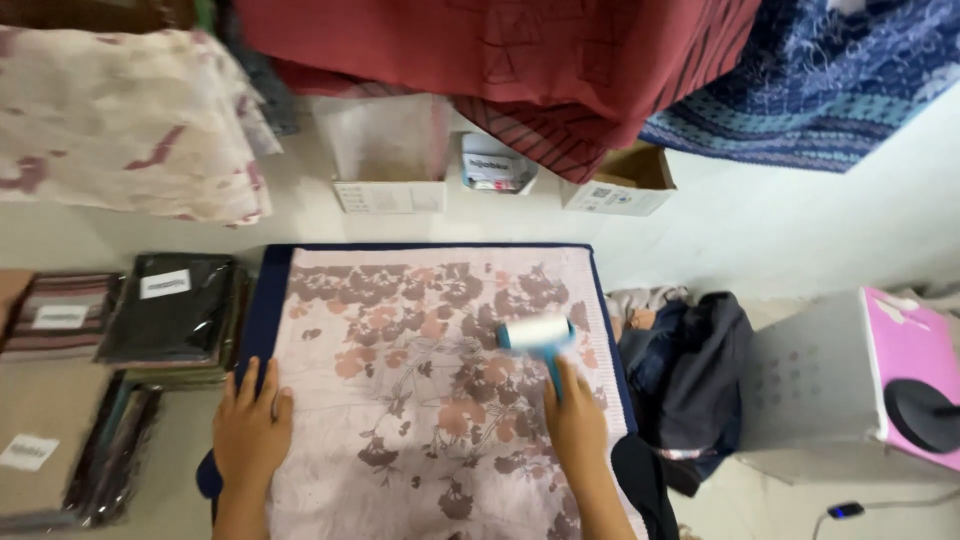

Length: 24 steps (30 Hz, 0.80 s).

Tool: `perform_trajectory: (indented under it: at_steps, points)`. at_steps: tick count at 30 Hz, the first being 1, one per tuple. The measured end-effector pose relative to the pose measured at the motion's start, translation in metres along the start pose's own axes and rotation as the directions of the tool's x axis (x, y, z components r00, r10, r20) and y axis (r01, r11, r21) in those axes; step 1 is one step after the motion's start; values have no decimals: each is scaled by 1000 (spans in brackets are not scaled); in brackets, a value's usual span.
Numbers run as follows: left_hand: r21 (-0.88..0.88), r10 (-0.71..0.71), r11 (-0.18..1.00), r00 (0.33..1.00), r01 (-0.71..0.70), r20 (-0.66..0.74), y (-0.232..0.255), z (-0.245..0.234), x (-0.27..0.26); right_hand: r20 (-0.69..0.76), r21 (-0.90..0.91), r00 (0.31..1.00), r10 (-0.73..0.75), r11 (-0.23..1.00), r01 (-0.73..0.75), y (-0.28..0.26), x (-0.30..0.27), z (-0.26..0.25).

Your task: Cleaning a hijab with a lint roller, folding it neatly, and placing it into a plastic packaging bag.

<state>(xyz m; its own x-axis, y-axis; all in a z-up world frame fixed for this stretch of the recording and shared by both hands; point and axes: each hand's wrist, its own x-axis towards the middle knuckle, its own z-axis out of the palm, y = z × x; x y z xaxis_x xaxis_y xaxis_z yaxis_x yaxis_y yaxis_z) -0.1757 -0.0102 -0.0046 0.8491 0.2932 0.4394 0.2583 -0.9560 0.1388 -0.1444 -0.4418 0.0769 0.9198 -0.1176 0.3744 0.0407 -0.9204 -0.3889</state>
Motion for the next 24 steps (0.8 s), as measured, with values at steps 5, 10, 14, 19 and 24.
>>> perform_trajectory:
  at_steps: [5,10,14,19,24]
  points:
    - [47,70,997,994,-66,-85,-1,6,-2,-25,-35,998,49,998,-50,69,-115,-35]
    - [73,99,993,991,-92,-95,-2,2,0,64,-147,977,203,970,-192,60,-77,-61]
    - [74,-25,997,995,18,96,-6,11,-5,-82,-135,994,73,987,-83,56,19,-21]
    - [89,-22,996,998,17,51,-8,16,-5,-225,-128,966,-127,987,100,72,145,52]
    - [20,0,1000,1000,0,-11,-2,6,-3,-34,54,999,19,998,-17,65,186,44]
